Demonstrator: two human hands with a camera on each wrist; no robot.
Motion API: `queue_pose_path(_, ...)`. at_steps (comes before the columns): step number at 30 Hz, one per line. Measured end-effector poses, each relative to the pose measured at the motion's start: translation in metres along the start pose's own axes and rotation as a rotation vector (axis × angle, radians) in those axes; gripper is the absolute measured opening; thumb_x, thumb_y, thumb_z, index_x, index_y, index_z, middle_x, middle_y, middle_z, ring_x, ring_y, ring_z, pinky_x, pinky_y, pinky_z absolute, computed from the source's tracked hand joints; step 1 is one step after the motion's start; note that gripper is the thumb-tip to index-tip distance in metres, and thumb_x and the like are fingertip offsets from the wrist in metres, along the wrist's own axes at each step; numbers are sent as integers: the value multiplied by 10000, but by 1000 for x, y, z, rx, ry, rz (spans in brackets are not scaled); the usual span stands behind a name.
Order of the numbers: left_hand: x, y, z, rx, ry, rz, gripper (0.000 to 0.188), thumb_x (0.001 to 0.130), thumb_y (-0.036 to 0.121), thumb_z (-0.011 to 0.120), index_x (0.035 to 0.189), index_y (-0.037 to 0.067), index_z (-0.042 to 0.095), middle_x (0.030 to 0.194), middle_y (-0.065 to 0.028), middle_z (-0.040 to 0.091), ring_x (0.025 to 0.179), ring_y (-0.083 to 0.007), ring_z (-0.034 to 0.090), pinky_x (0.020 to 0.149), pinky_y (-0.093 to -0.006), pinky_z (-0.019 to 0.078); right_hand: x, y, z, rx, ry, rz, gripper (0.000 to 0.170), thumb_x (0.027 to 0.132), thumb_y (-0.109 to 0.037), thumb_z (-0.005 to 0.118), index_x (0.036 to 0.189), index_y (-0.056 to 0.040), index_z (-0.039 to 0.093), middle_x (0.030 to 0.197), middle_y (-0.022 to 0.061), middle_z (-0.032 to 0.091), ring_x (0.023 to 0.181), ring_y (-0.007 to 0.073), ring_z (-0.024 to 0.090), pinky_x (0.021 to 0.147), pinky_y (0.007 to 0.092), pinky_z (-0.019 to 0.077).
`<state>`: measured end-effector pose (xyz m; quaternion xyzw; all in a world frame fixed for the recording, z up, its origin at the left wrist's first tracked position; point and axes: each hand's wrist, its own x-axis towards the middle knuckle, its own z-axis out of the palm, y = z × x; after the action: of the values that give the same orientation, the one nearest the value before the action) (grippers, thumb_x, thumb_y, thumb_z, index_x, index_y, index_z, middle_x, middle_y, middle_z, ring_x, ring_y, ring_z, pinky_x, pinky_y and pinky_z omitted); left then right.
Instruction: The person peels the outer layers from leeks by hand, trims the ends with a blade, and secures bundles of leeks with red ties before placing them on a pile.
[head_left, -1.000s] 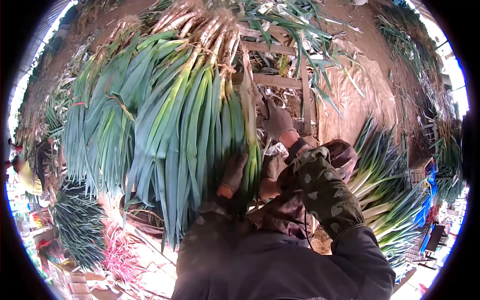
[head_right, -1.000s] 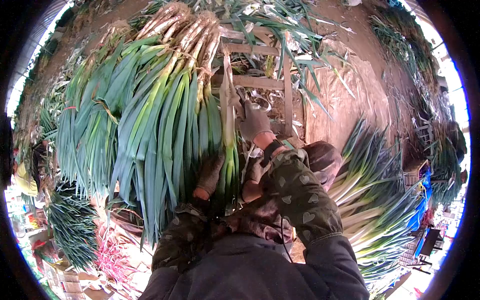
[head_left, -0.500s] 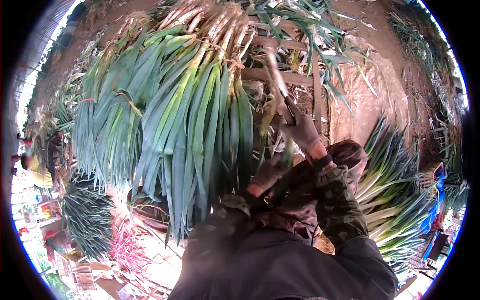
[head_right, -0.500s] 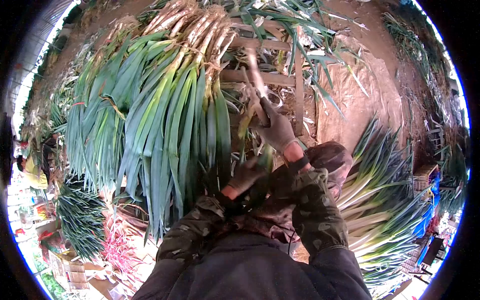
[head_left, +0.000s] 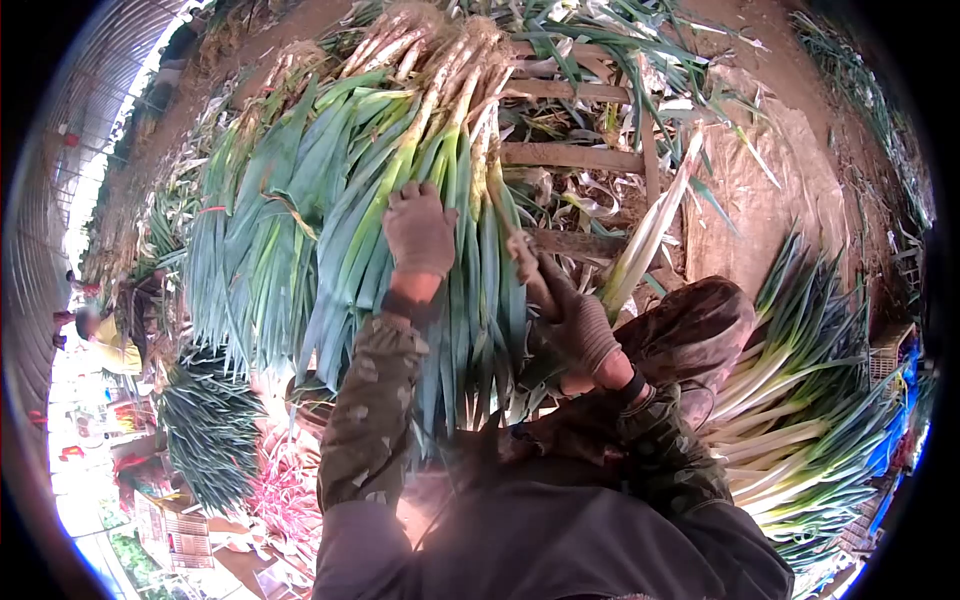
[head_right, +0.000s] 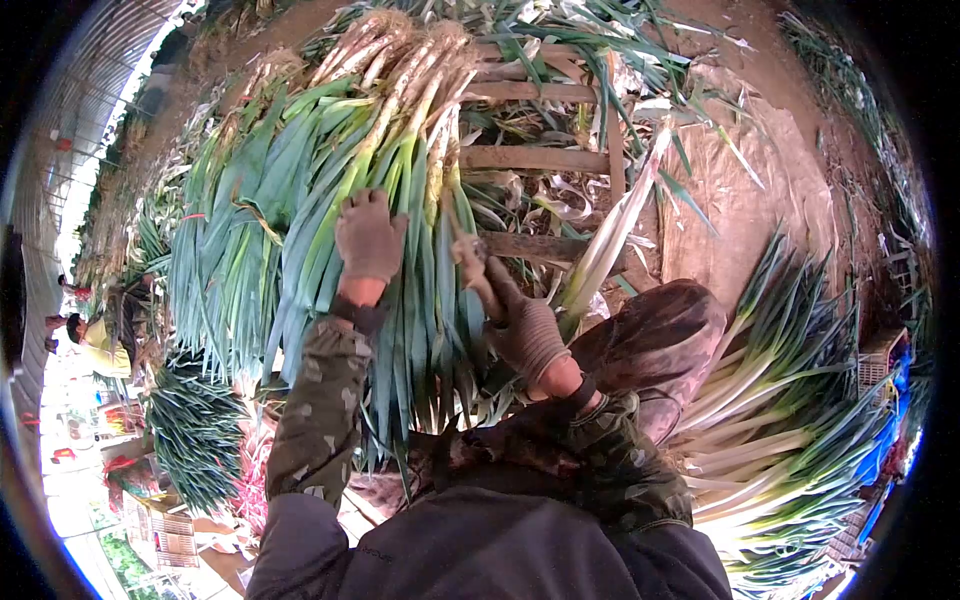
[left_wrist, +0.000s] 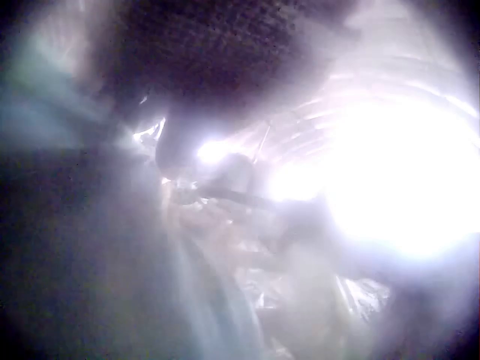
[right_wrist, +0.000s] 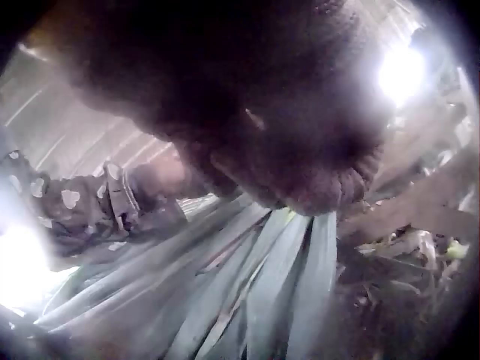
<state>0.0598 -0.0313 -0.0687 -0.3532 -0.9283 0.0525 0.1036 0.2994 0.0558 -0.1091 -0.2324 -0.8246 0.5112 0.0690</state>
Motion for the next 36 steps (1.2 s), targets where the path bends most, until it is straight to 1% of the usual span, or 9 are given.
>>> queue_pose_path(4,31,21,20,74,-60,-61,581,768,441,787,1127,27,595,1154,-142,615,1064,-316,646,807,-420,552,-2,7,-5,35,14,-120,914,759,-36,679,1563,-132,256,954,292,652,826,451,667,700,457,526)
queue_pose_path(7,49,22,27,-111,-147,-178,594,769,393,807,1156,12,565,1143,-182,650,1007,-353,685,803,-441,566,-7,-1,-12,-4,131,-68,897,770,-40,663,1564,-148,260,938,292,650,812,455,659,686,461,519)
queue_pose_path(11,45,21,20,-382,-267,-143,597,766,346,818,1155,12,512,1019,-241,684,929,-401,687,833,-463,547,-13,-3,-14,-79,134,-74,884,772,-60,674,1556,-155,276,910,282,651,794,460,649,680,478,518)
queue_pose_path(13,12,19,17,-580,-321,-141,593,765,340,816,1139,15,490,955,-259,689,924,-431,673,841,-474,534,-24,-14,-14,-114,173,-98,878,777,-77,682,1553,-154,280,874,275,652,780,461,646,673,491,516)
queue_pose_path(15,-29,23,21,-709,-279,-187,609,743,350,824,1128,24,482,956,-250,688,935,-450,659,838,-485,517,-37,-11,-9,-106,124,-84,859,795,-111,688,1549,-141,278,822,259,651,772,453,649,663,501,514)
queue_pose_path(16,-49,23,22,-760,-170,-137,610,733,325,820,1146,20,491,947,-250,683,928,-451,654,814,-487,512,-45,-9,-6,-139,90,-46,855,800,-122,689,1549,-141,277,817,256,651,772,452,650,660,500,514)
queue_pose_path(18,-70,17,31,-846,-159,-147,591,740,311,810,1154,22,503,942,-250,682,925,-445,657,802,-479,514,-60,-4,-1,-142,23,7,842,810,-146,695,1547,-140,286,831,251,655,779,449,650,659,497,514)
queue_pose_path(23,-88,16,31,-948,-146,-118,555,769,288,765,1199,23,535,951,-253,679,921,-428,661,792,-466,513,-76,-9,6,-155,17,-62,845,818,-148,688,1552,-145,268,799,239,652,756,444,650,647,496,511)
queue_pose_path(36,-89,9,34,-1214,-245,-140,343,808,226,728,1020,-21,619,888,-244,652,853,-421,627,750,-433,479,18,-8,11,-319,101,-115,893,775,-131,681,1551,-155,240,800,238,668,775,451,650,682,524,504)
